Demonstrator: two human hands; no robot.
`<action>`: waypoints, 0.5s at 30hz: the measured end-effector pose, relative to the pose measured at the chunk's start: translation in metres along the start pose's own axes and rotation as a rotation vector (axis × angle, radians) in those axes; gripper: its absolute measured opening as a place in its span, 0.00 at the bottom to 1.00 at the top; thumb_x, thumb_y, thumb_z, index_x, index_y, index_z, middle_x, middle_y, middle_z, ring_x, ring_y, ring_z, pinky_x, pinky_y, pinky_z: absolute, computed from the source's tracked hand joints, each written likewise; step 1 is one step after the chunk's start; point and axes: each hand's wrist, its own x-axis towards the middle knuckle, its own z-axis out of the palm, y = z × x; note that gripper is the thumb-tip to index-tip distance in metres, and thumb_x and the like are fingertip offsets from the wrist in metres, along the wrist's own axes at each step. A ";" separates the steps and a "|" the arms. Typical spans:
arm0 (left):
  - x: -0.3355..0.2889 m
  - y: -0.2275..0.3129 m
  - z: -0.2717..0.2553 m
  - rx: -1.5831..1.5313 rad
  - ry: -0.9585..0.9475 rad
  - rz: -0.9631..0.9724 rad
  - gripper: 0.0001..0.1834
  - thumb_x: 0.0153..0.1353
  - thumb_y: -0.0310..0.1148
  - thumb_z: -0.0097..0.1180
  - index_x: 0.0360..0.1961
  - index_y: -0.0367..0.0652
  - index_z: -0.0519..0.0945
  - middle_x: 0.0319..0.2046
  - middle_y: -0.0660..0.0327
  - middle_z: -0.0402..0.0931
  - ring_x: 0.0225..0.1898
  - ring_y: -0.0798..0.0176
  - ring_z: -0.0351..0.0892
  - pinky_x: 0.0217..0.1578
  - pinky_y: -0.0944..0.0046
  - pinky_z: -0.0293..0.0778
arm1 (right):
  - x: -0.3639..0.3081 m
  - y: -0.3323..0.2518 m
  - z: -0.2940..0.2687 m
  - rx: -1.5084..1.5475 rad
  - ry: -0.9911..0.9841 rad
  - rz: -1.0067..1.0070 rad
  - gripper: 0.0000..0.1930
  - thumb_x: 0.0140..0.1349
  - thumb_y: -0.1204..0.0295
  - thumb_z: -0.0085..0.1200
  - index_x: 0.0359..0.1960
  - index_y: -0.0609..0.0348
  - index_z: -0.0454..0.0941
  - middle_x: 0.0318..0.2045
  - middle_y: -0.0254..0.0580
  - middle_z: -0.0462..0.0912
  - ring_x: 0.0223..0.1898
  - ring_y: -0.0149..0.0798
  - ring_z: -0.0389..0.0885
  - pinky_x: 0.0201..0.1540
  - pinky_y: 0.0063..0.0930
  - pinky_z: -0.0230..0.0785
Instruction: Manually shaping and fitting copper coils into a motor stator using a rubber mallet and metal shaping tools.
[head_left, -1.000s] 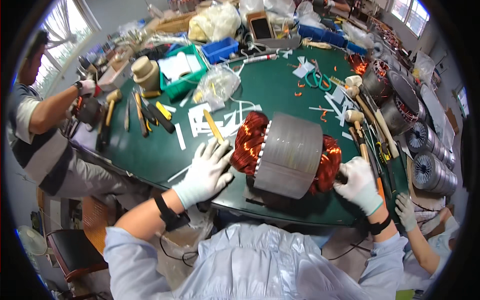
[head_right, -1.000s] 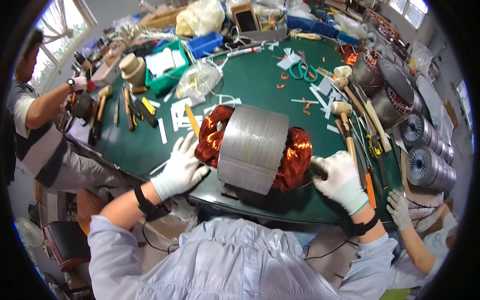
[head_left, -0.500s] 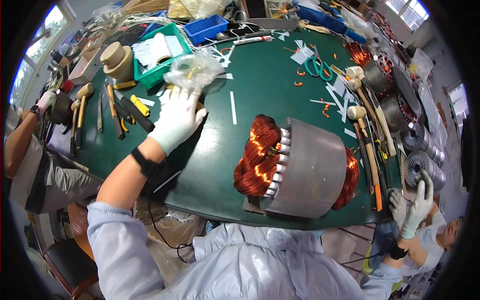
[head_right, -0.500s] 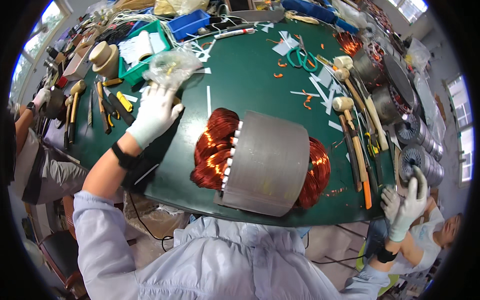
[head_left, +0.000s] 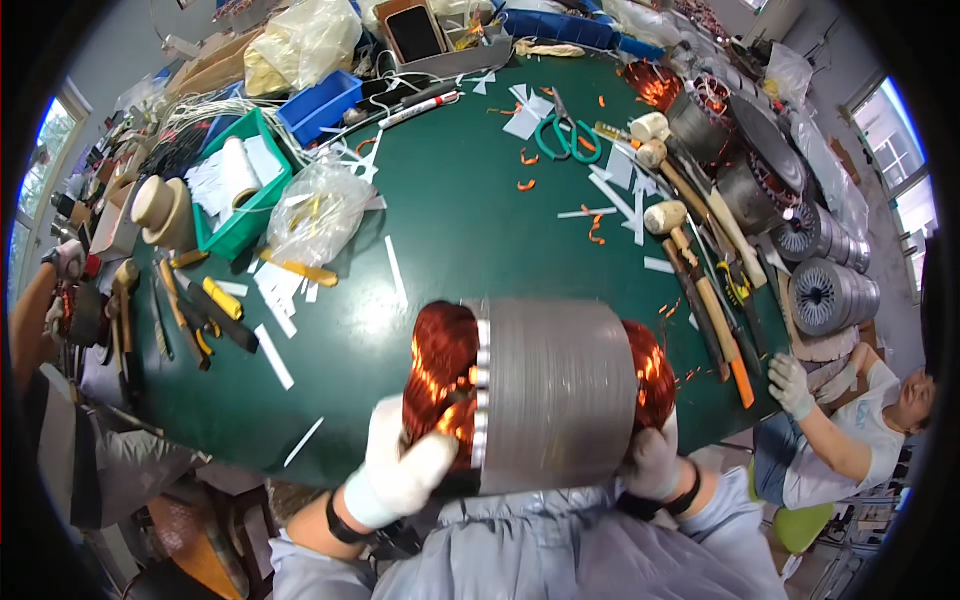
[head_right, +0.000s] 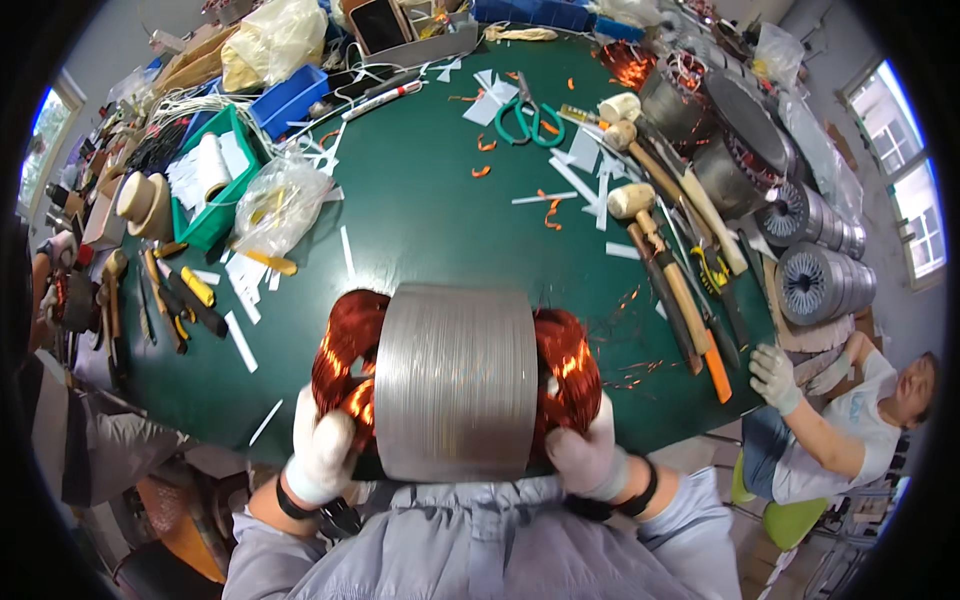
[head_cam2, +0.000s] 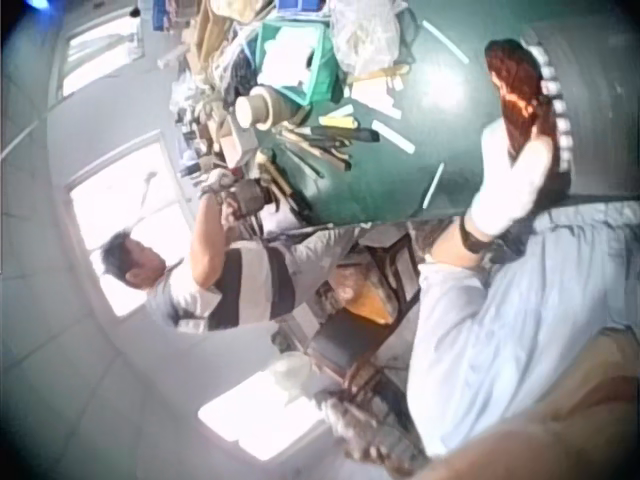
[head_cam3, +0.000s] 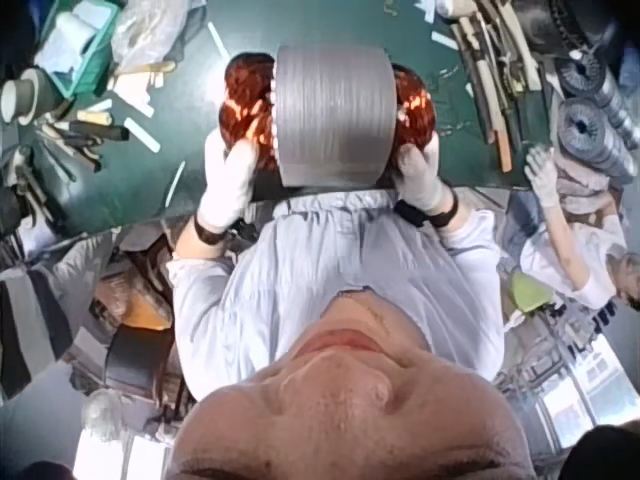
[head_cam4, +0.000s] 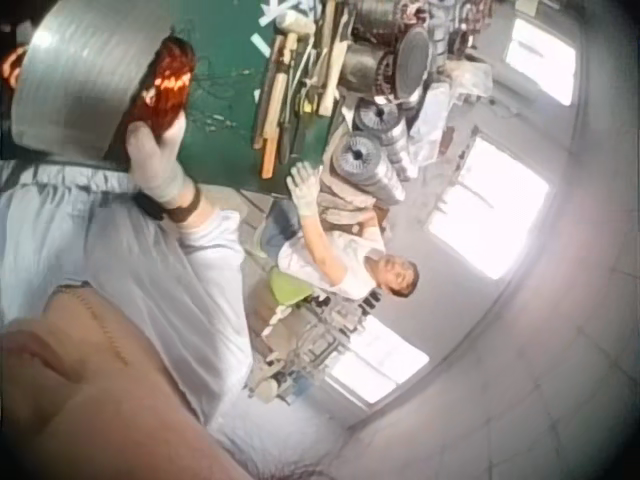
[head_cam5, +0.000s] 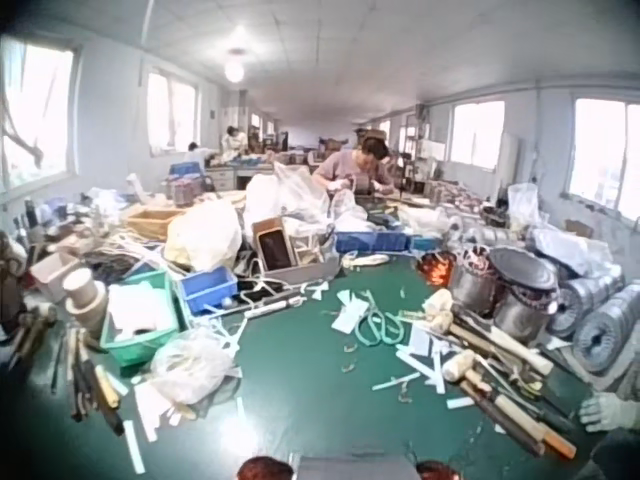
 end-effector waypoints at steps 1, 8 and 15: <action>0.001 -0.005 0.004 -0.027 0.018 0.079 0.36 0.60 0.61 0.61 0.47 0.32 0.77 0.27 0.67 0.75 0.25 0.75 0.71 0.26 0.72 0.64 | -0.003 0.005 0.003 0.029 0.043 -0.112 0.26 0.56 0.71 0.49 0.58 0.67 0.69 0.55 0.44 0.77 0.54 0.36 0.76 0.60 0.31 0.66; -0.002 0.010 -0.007 -0.295 0.169 -0.017 0.15 0.64 0.29 0.47 0.44 0.31 0.81 0.31 0.64 0.80 0.29 0.72 0.75 0.31 0.68 0.73 | 0.044 -0.058 0.037 -0.286 -0.080 0.049 0.35 0.69 0.46 0.50 0.63 0.66 0.71 0.50 0.44 0.83 0.47 0.40 0.84 0.50 0.32 0.75; -0.043 -0.002 -0.032 -0.376 0.433 0.465 0.28 0.75 0.49 0.45 0.65 0.39 0.73 0.59 0.57 0.78 0.60 0.59 0.77 0.62 0.54 0.69 | 0.153 -0.071 0.108 -0.686 -0.608 -0.495 0.08 0.68 0.69 0.51 0.40 0.59 0.79 0.29 0.48 0.80 0.25 0.51 0.80 0.28 0.39 0.70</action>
